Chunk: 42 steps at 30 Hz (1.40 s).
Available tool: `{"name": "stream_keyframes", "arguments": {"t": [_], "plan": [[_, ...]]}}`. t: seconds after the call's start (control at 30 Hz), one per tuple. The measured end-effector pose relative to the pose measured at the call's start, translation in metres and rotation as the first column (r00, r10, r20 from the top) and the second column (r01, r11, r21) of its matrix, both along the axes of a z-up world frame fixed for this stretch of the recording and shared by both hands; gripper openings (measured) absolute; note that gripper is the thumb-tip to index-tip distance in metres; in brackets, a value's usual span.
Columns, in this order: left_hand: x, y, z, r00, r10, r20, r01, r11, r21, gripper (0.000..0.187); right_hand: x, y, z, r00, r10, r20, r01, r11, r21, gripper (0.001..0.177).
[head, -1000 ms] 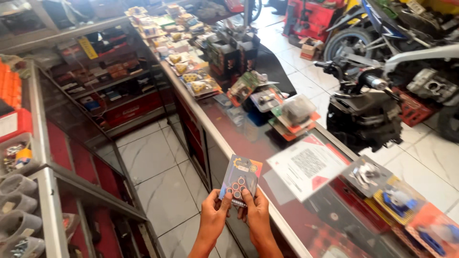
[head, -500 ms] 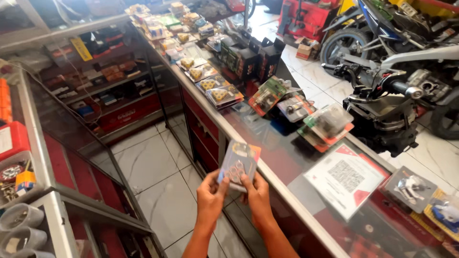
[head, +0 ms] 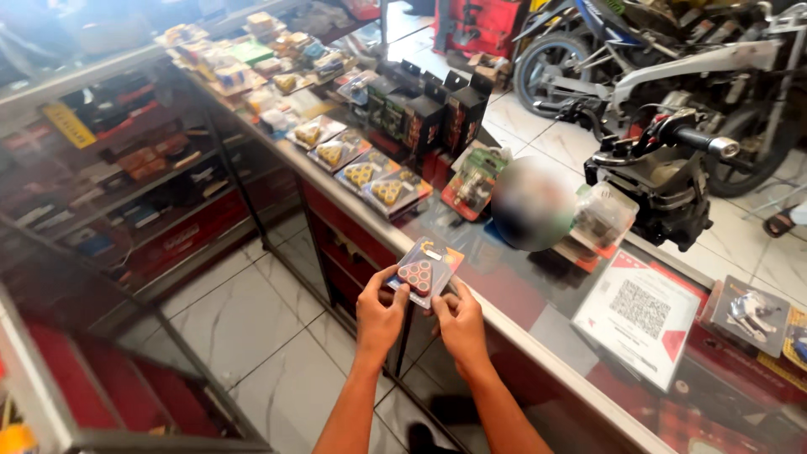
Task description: The person picks up various motorcycle parts in plastic packaging from a wire display rack and places them on a glass counter. The person then moves items from the counter back to the rack and arranges them on different sections of the display.
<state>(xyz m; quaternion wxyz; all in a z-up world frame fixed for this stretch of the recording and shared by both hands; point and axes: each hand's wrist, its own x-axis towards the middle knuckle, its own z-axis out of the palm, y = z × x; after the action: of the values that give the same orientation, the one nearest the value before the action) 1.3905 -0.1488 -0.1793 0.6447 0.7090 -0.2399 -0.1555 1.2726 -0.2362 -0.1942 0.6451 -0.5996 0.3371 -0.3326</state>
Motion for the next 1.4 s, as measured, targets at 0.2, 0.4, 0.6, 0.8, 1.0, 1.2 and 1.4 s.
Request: {"name": "stream_keyframes", "arguments": {"t": [0.2, 0.4, 0.6, 0.8, 1.0, 1.2, 1.4], "plan": [[0.037, -0.033, -0.017, 0.964, -0.089, 0.252, 0.083, 0.996, 0.036, 0.042, 0.023, -0.030, -0.002, 0.911, -0.087, -0.404, -0.052, 0.946, -0.320, 0.067], [0.065, -0.062, -0.004, 0.928, -0.186, 0.323, 0.106, 0.963, 0.248, 0.041, 0.050, -0.047, 0.031, 0.824, -0.118, -0.554, -0.158, 0.892, -0.425, 0.057], [0.092, -0.081, 0.011, 0.872, -0.275, 0.406, 0.117, 0.921, 0.372, 0.041, 0.071, -0.076, 0.056, 0.781, -0.107, -0.615, -0.173, 0.910, -0.378, 0.049], [0.098, -0.087, 0.005, 0.827, -0.253, 0.502, 0.089, 0.941, 0.327, 0.038, 0.080, -0.074, 0.060, 0.701, -0.161, -0.695, -0.117, 0.935, -0.334, 0.045], [0.112, -0.091, 0.007, 0.779, -0.277, 0.562, 0.164, 0.956, 0.244, 0.034, 0.095, -0.078, 0.056, 0.656, -0.258, -0.709, -0.094, 0.905, -0.415, 0.068], [0.135, -0.088, 0.035, 0.744, -0.181, 0.643, 0.236, 0.972, 0.001, 0.022, 0.109, -0.077, 0.054, 0.598, -0.360, -0.716, -0.040, 0.879, -0.476, 0.072], [0.179, -0.111, 0.060, 0.487, -0.345, 0.802, 0.376, 0.912, 0.164, 0.026, 0.118, -0.070, 0.054, 0.565, -0.397, -0.724, -0.008, 0.874, -0.486, 0.068]]}}
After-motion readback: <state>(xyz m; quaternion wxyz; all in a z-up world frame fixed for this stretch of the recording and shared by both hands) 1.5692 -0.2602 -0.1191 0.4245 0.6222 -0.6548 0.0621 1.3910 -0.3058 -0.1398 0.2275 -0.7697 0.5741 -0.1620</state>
